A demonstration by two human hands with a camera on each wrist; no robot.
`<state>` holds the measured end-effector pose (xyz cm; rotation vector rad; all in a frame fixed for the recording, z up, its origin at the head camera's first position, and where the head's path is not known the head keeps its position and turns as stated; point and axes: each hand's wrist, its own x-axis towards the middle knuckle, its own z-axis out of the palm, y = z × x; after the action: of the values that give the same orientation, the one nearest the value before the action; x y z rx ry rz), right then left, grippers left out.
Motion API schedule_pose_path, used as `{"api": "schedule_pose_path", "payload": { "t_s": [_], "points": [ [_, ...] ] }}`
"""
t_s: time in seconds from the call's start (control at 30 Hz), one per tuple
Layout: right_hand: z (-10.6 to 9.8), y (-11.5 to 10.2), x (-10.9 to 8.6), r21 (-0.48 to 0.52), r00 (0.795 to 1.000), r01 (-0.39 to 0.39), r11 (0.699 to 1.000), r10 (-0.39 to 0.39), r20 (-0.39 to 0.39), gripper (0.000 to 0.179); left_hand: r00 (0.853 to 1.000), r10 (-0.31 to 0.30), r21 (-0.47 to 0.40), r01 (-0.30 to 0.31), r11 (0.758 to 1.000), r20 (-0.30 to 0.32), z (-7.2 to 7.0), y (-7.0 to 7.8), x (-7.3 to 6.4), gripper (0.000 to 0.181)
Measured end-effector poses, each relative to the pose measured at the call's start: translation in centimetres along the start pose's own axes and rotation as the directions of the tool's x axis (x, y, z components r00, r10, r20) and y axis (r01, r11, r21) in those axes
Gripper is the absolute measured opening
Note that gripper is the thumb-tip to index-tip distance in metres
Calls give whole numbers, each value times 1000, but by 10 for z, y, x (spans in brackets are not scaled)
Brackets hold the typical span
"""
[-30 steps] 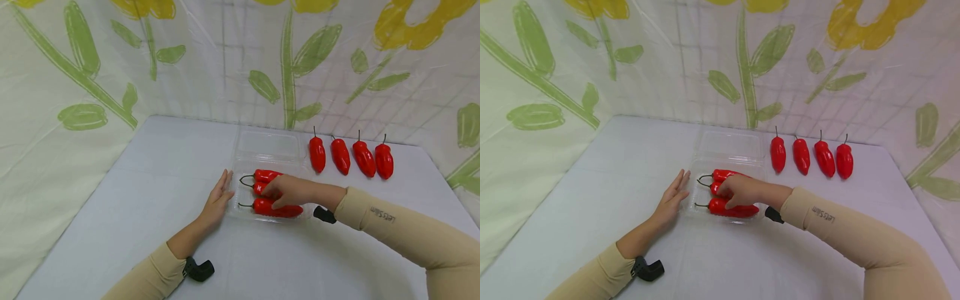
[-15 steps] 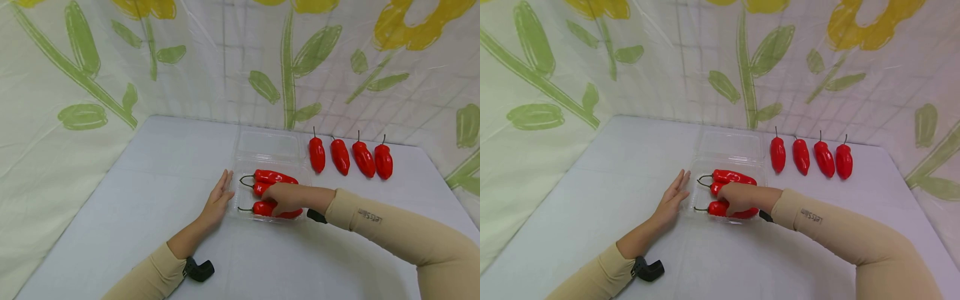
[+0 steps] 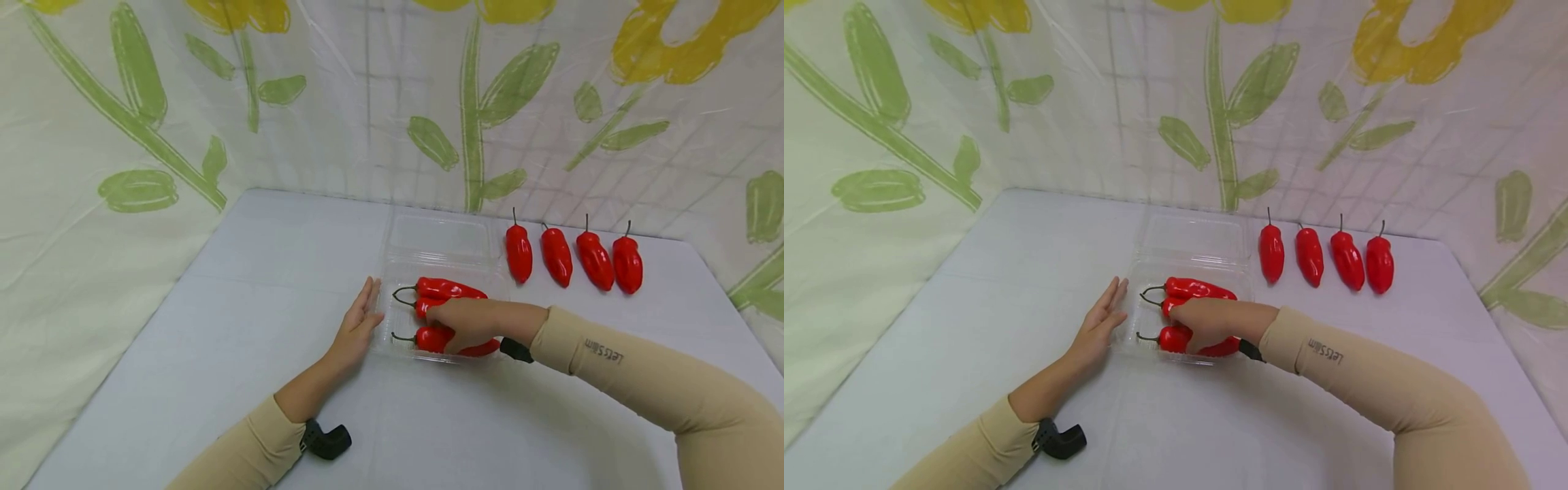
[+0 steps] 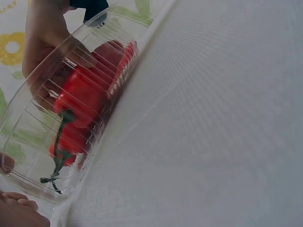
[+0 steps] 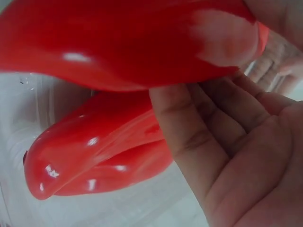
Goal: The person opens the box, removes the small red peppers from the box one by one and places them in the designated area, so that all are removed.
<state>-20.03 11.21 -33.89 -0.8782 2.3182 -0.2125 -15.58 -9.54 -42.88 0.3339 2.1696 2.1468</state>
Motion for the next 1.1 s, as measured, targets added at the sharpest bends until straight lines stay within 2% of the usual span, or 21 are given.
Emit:
{"api": "schedule_pose_path", "payload": {
  "t_s": [0.3, 0.43, 0.6, 0.8, 1.1],
  "points": [
    [-6, 4, -5, 90, 999, 6, 996, -2, -35, 54, 1000, 6, 3, -6, 1000, -30, 0, 1, 0, 64],
    [-5, 7, -9, 137, 996, 32, 990, -21, -81, 52, 998, 18, 0, -18, 1000, -52, 0, 1, 0, 65],
    [-4, 16, -18, 254, 987, 88, 963, -50, -151, 50, 997, 18, 2, -18, 1000, -72, 1, 2, -1, 63],
    [-4, 27, -33, 358, 981, 97, 928, -29, -192, 52, 997, 9, -8, -9, 1000, -82, 2, 1, -1, 63],
    [0, 40, -55, 402, 973, 98, 910, -3, -231, 65, 997, -39, -25, 37, 999, -69, 3, 0, -1, 64]
  ]
}}
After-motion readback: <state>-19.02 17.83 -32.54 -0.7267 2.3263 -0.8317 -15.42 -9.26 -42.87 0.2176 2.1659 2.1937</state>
